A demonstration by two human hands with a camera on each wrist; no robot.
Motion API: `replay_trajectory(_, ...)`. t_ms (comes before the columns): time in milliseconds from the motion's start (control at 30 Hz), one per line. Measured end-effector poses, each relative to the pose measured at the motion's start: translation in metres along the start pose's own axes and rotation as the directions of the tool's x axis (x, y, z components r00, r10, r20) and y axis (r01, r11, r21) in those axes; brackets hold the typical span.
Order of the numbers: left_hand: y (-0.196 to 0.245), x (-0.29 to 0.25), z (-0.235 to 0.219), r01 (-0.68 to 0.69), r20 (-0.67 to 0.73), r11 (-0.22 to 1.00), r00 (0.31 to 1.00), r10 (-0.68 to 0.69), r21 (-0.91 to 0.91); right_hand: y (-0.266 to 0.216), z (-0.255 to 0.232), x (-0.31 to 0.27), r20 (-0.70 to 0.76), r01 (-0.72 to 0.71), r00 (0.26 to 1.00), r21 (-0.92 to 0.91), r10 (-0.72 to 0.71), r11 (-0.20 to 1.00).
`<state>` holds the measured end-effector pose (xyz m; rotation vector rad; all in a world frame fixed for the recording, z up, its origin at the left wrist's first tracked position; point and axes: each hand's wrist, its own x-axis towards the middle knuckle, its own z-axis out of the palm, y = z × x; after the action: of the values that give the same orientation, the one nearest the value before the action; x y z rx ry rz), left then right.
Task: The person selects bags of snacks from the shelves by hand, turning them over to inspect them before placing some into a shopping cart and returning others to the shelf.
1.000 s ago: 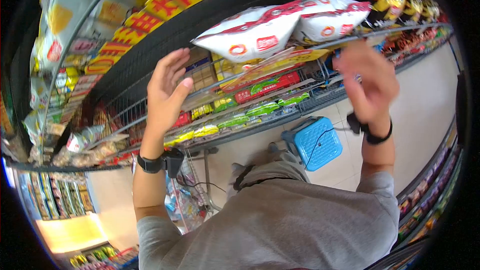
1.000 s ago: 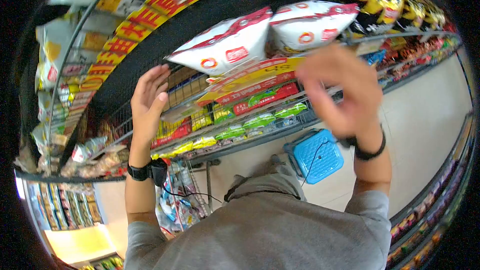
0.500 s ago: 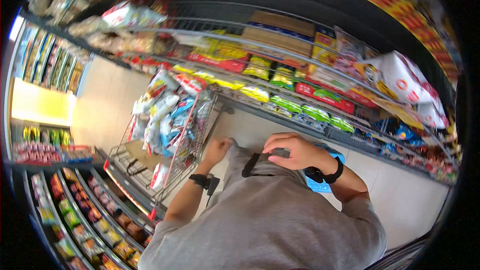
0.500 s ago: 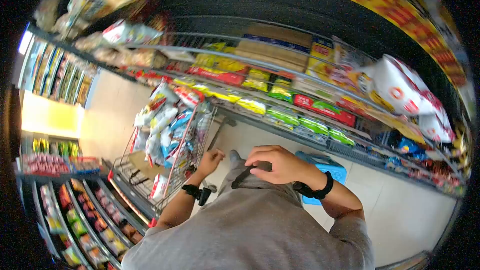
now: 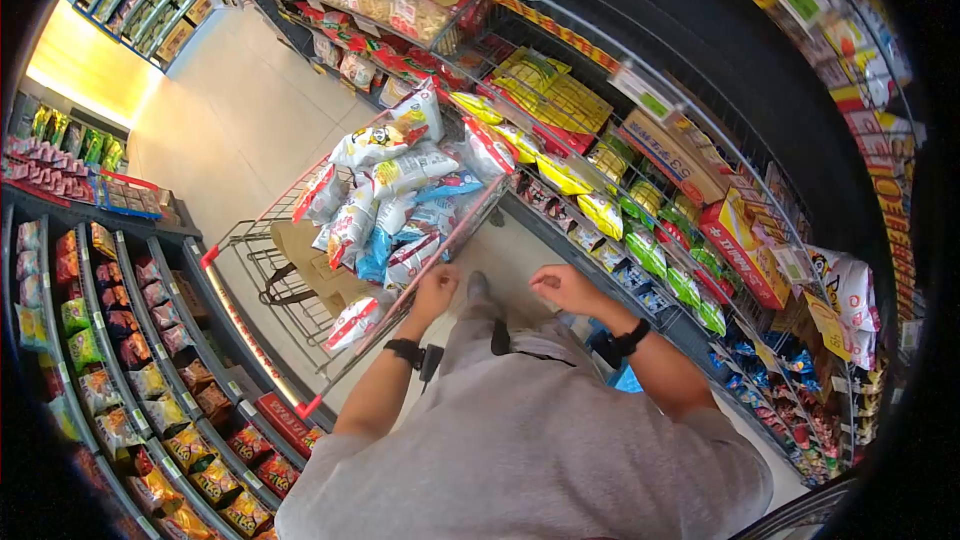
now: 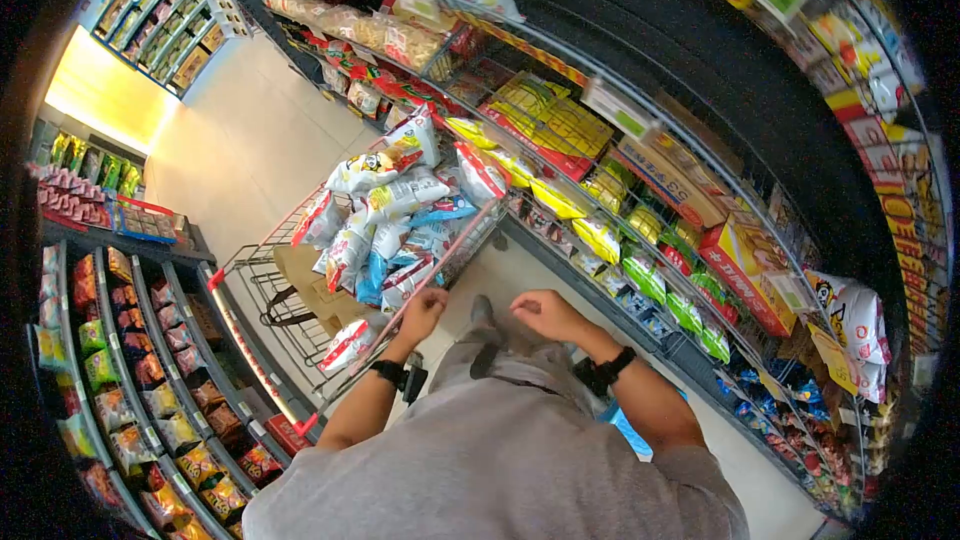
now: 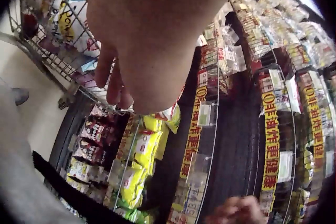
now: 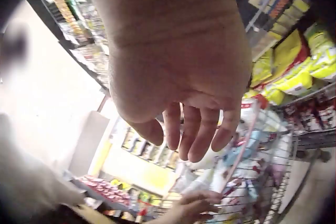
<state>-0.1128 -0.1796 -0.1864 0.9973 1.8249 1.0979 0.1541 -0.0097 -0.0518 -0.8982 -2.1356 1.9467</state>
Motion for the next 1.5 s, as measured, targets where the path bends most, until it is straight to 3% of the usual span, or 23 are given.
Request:
replay_trajectory(67, -0.015, 0.035, -0.014, 0.062, -0.109, 0.992, 0.991, -0.074, -0.108, 0.041, 0.005, 0.018, -0.052, -0.078, 0.996, -0.132, 0.072, 0.988)
replay_trajectory(100, 0.015, 0.045, -0.029, 0.195, -0.064, 0.956, 0.975, -0.214, -0.22, 0.049, 0.008, 0.022, -0.085, -0.121, 0.991, -0.193, 0.106, 0.974)
replay_trajectory(167, -0.021, 0.085, -0.033, 0.27, -0.099, 0.833, 0.929, -0.358, -0.483, 0.041, 0.017, 0.021, -0.075, -0.15, 0.988, -0.182, 0.138, 0.972)
replay_trajectory(233, -0.019, 0.116, -0.039, 0.325, -0.065, 0.711, 0.885, -0.461, -0.624, 0.022, 0.022, 0.015, -0.096, -0.18, 0.982, -0.193, 0.164, 0.964)
replay_trajectory(300, -0.017, 0.141, -0.047, 0.41, 0.02, 0.62, 0.844, -0.536, -0.669, 0.022, 0.023, 0.007, -0.14, -0.214, 0.971, -0.146, 0.193, 0.966)
replay_trajectory(367, -0.061, 0.172, -0.046, 0.415, 0.086, 0.654, 0.877, -0.474, -0.633, 0.029, 0.021, -0.004, -0.192, -0.25, 0.955, -0.124, 0.224, 0.96)
replay_trajectory(467, -0.076, 0.198, -0.038, 0.438, 0.01, 0.67, 0.841, -0.541, -0.6, 0.022, 0.019, -0.024, -0.261, -0.39, 0.895, -0.068, 0.361, 0.918)
replay_trajectory(500, -0.07, 0.202, -0.035, 0.456, -0.034, 0.68, 0.816, -0.577, -0.575, 0.025, 0.019, -0.032, -0.294, -0.368, 0.896, -0.068, 0.334, 0.928)
replay_trajectory(600, -0.05, 0.205, -0.032, 0.452, -0.062, 0.561, 0.738, -0.672, -0.693, 0.038, 0.021, -0.046, -0.346, -0.316, 0.896, -0.057, 0.278, 0.947)
replay_trajectory(633, -0.067, 0.207, -0.029, 0.464, -0.038, 0.552, 0.742, -0.67, -0.693, 0.039, 0.021, -0.048, -0.342, -0.307, 0.898, -0.04, 0.275, 0.951)
replay_trajectory(733, -0.099, 0.219, -0.022, 0.562, 0.179, 0.348, 0.679, -0.712, -0.751, 0.032, 0.017, -0.045, -0.333, -0.296, 0.907, -0.064, 0.26, 0.953)
replay_trajectory(833, -0.115, 0.234, -0.024, 0.62, 0.299, 0.267, 0.655, -0.693, -0.738, 0.028, 0.013, -0.04, -0.339, -0.299, 0.902, -0.049, 0.266, 0.953)
replay_trajectory(933, -0.126, 0.241, -0.025, 0.647, 0.295, 0.255, 0.615, -0.731, -0.718, 0.018, 0.008, -0.036, -0.335, -0.349, 0.888, -0.04, 0.317, 0.936)
replay_trajectory(1033, -0.11, 0.229, -0.022, 0.577, 0.136, 0.41, 0.679, -0.722, -0.707, 0.017, 0.005, -0.03, -0.341, -0.332, 0.891, -0.038, 0.3, 0.942)
replay_trajectory(1133, -0.052, 0.207, -0.028, 0.479, 0.042, 0.494, 0.747, -0.663, -0.726, 0.02, 0.006, -0.024, -0.315, -0.314, 0.906, -0.048, 0.284, 0.948)
replay_trajectory(1267, 0.003, 0.18, -0.043, 0.281, -0.086, 0.644, 0.875, -0.476, -0.712, 0.009, 0.003, -0.004, -0.275, -0.306, 0.926, -0.14, 0.26, 0.942)
replay_trajectory(1300, 0.015, 0.171, -0.047, 0.237, -0.142, 0.676, 0.879, -0.455, -0.698, 0.002, 0.003, 0.001, -0.258, -0.302, 0.931, -0.146, 0.258, 0.942)
replay_trajectory(1367, 0.067, 0.141, -0.066, 0.251, -0.095, 0.728, 0.913, -0.398, -0.638, -0.01, 0.002, 0.016, -0.224, -0.292, 0.941, -0.158, 0.254, 0.943)
replay_trajectory(1400, 0.095, 0.125, -0.076, 0.256, -0.068, 0.754, 0.927, -0.37, -0.604, -0.013, 0.004, 0.025, -0.212, -0.247, 0.951, -0.078, 0.226, 0.966)
replay_trajectory(1467, 0.134, 0.097, -0.083, 0.012, -0.043, 0.806, 0.998, -0.047, -0.592, -0.018, 0.007, 0.043, -0.2, -0.157, 0.965, 0.087, 0.171, 0.984)
replay_trajectory(1500, 0.133, 0.085, -0.088, -0.035, -0.01, 0.871, 0.999, 0.034, -0.491, -0.014, 0.005, 0.051, -0.121, -0.178, 0.97, 0.243, 0.212, 0.953)
